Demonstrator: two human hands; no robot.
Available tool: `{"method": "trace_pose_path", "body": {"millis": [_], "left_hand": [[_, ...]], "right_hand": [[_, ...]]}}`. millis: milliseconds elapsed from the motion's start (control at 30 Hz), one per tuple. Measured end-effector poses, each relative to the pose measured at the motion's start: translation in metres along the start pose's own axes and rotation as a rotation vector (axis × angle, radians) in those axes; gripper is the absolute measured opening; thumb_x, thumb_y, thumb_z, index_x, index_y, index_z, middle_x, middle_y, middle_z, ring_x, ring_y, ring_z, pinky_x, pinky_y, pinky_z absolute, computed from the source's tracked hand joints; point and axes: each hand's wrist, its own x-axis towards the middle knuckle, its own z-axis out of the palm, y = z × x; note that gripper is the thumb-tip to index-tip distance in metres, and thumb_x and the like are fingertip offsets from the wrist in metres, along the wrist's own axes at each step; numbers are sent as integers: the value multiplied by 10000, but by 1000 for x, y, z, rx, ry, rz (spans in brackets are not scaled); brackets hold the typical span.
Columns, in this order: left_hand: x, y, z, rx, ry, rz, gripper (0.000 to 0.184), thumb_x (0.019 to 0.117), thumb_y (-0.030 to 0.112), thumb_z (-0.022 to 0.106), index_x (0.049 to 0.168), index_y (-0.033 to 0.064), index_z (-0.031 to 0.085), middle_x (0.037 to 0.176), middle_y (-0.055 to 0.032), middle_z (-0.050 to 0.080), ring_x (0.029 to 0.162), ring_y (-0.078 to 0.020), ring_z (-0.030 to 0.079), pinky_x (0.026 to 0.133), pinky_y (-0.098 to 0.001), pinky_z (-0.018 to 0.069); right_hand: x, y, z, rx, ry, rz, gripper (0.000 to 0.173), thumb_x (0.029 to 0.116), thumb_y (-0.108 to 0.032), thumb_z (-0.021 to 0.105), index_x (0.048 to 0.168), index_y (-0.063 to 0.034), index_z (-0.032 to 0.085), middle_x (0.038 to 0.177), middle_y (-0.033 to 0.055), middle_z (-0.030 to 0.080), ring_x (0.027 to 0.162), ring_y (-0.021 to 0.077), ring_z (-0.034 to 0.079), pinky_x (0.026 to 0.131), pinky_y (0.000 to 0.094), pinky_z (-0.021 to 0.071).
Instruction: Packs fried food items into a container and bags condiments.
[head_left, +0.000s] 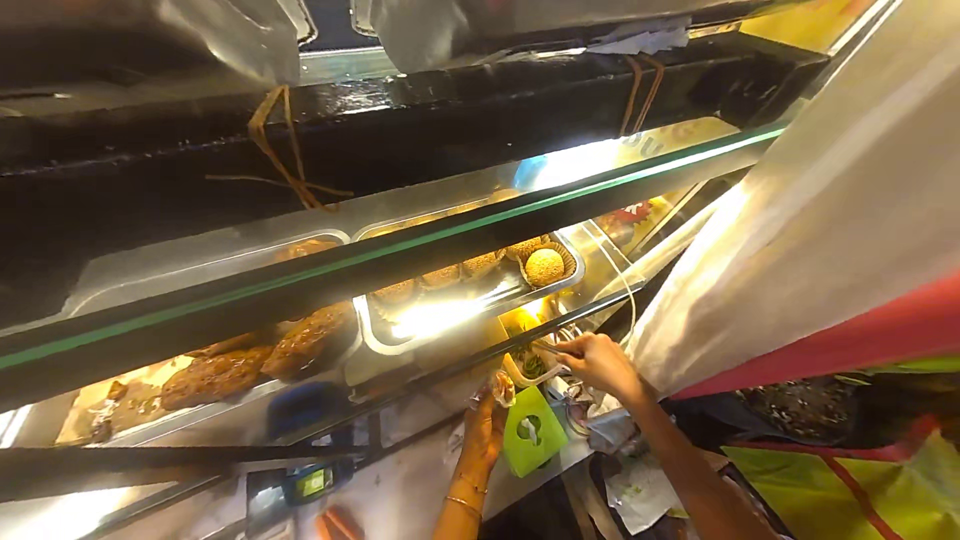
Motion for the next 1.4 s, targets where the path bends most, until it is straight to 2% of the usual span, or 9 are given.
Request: {"method": "trace_pose_path", "body": {"millis": [100,233,433,633,767,900,1133,1233,1400], "left_hand": [[3,-5,14,13,-99,14,209,1053,19,461,1238,-32,546,1040,-105,693,891,-151,697,800,-288,601],[5,-13,25,130,-229,43,179,1034,9,487,1156,-48,604,1015,-110,710,895,-168,700,829,-316,599],[9,-10,15,164,19,76,163,1026,-23,490,1148,-69,588,925,-104,690,804,-148,686,733,-294,600],[3,14,-13,184,35,45,188,1055,49,471,1182,-13,595,1011,-82,694,865,-119,684,739,-251,585],[-5,18,-14,141,24,63,191,1042,26,460,1165,7,605,1006,-77,703,865,-121,693,719,-247,591],[-8,17,-24,110,33,66,200,1034,14,468,1176,-6,607,1012,-92,704,874,-146,698,743,-274,598],[0,9,-14,94,7,52,184,1038,7,492,1172,-33,611,1014,-105,715,900,-146,703,783,-272,598],[5,2,4,61,-23,4,189,1052,14,466,1192,-40,581,1000,-112,713,884,-149,711,776,-272,605],[11,-10,33,-17,-87,-31,205,1056,10,453,1229,-43,551,1030,-132,708,899,-179,718,792,-292,613]], "right_hand": [[-39,8,-1,10,-35,-85,327,1025,-376,609,1289,-235,741,1108,80,763,1038,263,707,959,519,521],[-68,-3,18,-126,-55,-94,342,1037,-322,540,1285,-181,728,1176,135,734,1143,336,675,983,571,509],[-76,-19,8,-152,-90,7,346,1033,-318,549,1291,-139,695,1196,164,707,1134,368,668,916,591,526],[5,-46,17,-149,-5,102,308,1009,-172,585,1241,10,674,1262,254,662,1215,426,618,989,596,488],[78,-47,56,-165,-70,110,436,959,-194,649,1345,7,622,1398,290,573,1302,489,528,1008,688,427],[89,-51,58,-188,-156,145,474,949,-187,646,1380,3,595,1446,276,542,1348,472,498,1050,675,415],[26,-25,17,-130,4,80,273,986,-265,633,1124,-55,740,1146,203,713,1112,394,670,911,602,521],[3,0,1,39,-1,19,305,1028,-300,612,1250,-143,749,1173,157,726,1107,331,675,977,540,503],[-13,39,-2,285,10,-1,313,1035,-284,629,1292,-136,727,971,115,744,782,203,685,790,415,558]]}}
